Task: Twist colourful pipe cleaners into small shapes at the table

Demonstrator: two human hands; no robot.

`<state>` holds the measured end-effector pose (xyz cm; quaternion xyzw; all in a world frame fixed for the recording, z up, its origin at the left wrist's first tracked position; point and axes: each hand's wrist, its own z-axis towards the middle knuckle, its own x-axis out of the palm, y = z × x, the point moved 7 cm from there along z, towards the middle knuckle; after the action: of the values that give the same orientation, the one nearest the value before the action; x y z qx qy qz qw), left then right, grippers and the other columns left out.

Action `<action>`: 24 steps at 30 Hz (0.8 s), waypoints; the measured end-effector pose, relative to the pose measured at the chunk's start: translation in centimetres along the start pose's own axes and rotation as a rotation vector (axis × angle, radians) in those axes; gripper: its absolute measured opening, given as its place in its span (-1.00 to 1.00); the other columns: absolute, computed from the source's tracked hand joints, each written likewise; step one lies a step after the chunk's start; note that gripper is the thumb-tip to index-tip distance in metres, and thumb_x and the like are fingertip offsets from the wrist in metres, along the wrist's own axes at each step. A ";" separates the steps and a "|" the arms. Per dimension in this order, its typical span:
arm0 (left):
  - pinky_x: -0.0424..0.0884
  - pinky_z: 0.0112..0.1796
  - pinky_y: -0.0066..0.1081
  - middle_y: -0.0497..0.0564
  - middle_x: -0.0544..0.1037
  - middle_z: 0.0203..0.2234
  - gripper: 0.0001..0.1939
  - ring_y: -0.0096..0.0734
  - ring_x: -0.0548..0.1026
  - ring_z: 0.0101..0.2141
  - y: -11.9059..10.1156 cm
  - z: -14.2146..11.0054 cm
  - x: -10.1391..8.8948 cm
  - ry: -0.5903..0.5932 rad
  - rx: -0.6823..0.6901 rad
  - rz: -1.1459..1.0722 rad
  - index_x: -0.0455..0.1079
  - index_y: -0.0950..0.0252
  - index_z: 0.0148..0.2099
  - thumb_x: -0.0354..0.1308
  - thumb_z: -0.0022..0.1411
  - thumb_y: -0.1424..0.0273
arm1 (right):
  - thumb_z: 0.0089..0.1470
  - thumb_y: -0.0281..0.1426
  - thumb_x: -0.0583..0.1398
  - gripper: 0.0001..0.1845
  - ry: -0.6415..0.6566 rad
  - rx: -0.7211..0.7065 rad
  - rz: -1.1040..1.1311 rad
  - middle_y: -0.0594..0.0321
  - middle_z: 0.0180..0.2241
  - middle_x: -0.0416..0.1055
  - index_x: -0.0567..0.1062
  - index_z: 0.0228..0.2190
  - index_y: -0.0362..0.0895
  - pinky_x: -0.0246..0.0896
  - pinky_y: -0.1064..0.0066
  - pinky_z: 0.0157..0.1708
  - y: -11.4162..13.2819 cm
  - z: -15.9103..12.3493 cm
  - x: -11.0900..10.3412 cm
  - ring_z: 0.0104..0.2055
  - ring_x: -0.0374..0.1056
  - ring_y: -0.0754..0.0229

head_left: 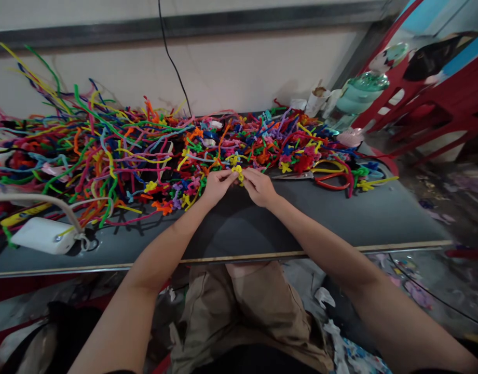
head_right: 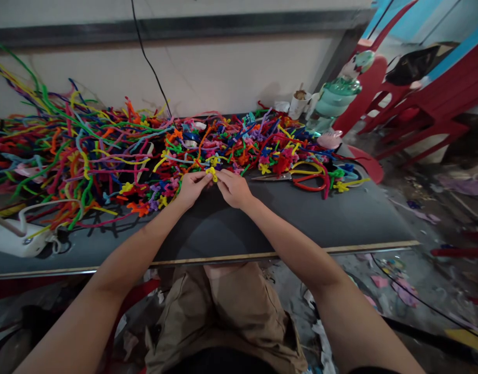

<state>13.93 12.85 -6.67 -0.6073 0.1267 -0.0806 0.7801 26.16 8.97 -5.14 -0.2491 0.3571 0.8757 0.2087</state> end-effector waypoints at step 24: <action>0.36 -0.13 -0.30 0.06 0.61 -0.28 -0.89 -0.24 0.51 -0.18 -1.4 0.2 -0.5 0.124 0.259 0.708 0.54 0.23 -0.24 0.22 0.19 0.37 | 0.03 -0.39 0.14 -0.80 0.093 0.058 -0.137 0.29 -0.59 0.36 0.55 -0.52 -0.13 0.08 0.39 -0.40 -1.4 1.2 -0.5 -0.53 0.21 0.30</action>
<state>13.53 12.90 -5.24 -0.4163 0.3641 0.1419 0.8209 27.00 10.72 -4.82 -0.3071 0.3738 0.8362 0.2582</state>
